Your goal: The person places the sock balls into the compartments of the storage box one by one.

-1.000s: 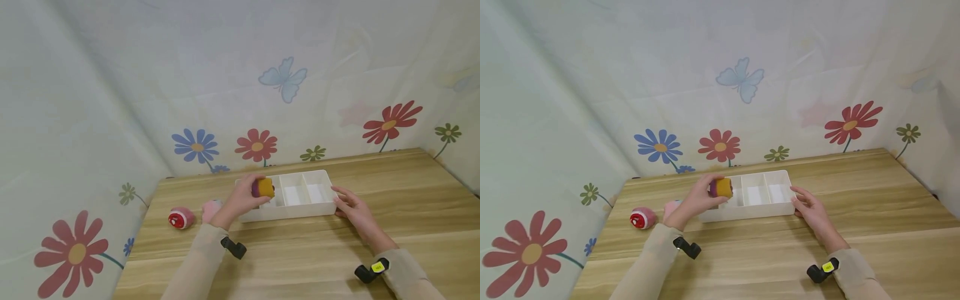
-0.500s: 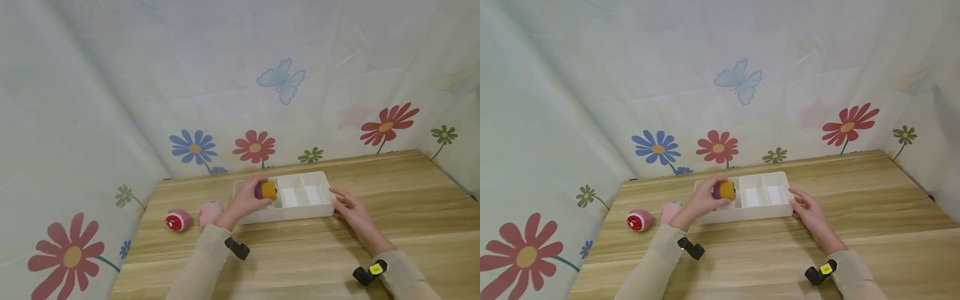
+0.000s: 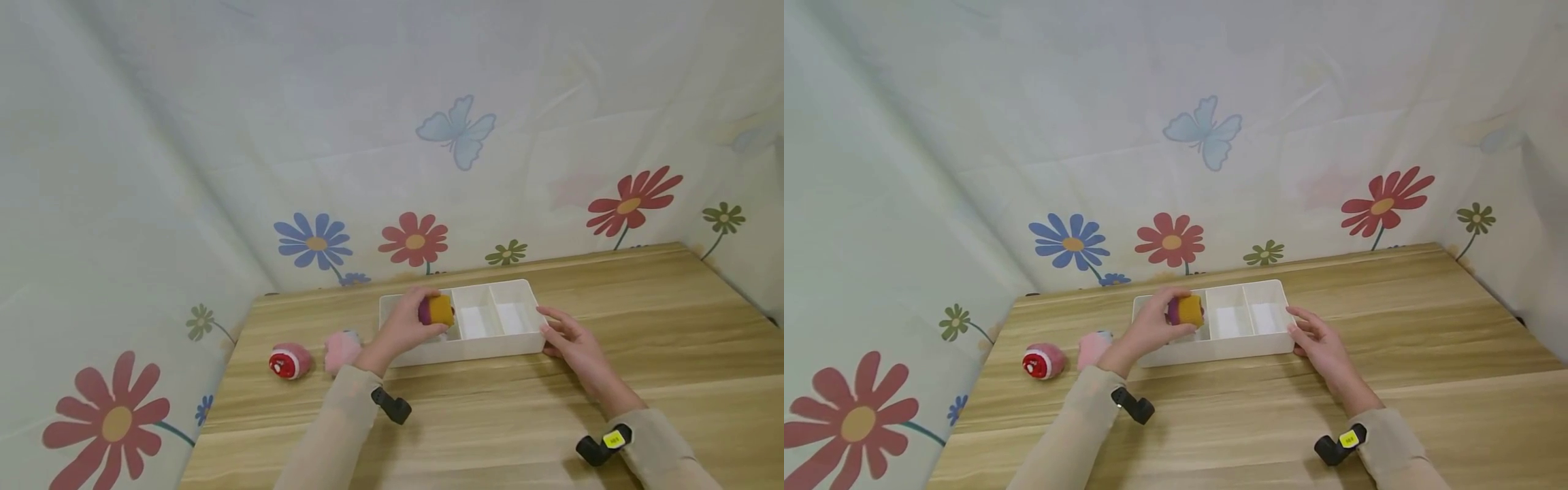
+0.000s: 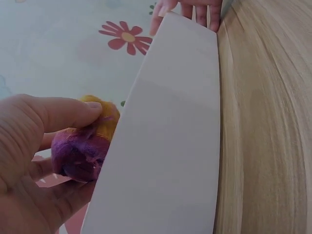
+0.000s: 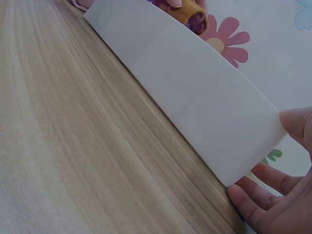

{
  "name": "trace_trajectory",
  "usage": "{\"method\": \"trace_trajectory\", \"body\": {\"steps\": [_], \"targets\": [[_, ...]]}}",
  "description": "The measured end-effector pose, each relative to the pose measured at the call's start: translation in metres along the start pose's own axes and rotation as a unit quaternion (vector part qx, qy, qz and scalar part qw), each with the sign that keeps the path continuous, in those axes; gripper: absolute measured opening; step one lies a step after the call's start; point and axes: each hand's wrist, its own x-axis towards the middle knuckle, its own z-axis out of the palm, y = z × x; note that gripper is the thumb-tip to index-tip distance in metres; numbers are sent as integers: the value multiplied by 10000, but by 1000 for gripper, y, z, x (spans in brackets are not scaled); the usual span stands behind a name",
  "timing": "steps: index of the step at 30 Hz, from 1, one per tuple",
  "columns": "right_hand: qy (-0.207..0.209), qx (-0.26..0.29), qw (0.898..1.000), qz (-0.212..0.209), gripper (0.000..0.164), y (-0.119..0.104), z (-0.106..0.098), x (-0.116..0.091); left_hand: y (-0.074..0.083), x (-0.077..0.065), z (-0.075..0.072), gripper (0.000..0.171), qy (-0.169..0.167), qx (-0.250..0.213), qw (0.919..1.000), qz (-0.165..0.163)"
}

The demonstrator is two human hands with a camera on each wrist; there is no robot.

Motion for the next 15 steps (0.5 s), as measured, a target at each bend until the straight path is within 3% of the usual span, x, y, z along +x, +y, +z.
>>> {"method": "trace_trajectory", "body": {"steps": [15], "targets": [[16,-77,10000,-58,55,4,0,2,-1,-6,-1,51,-157,-89,9998,-126]]}}
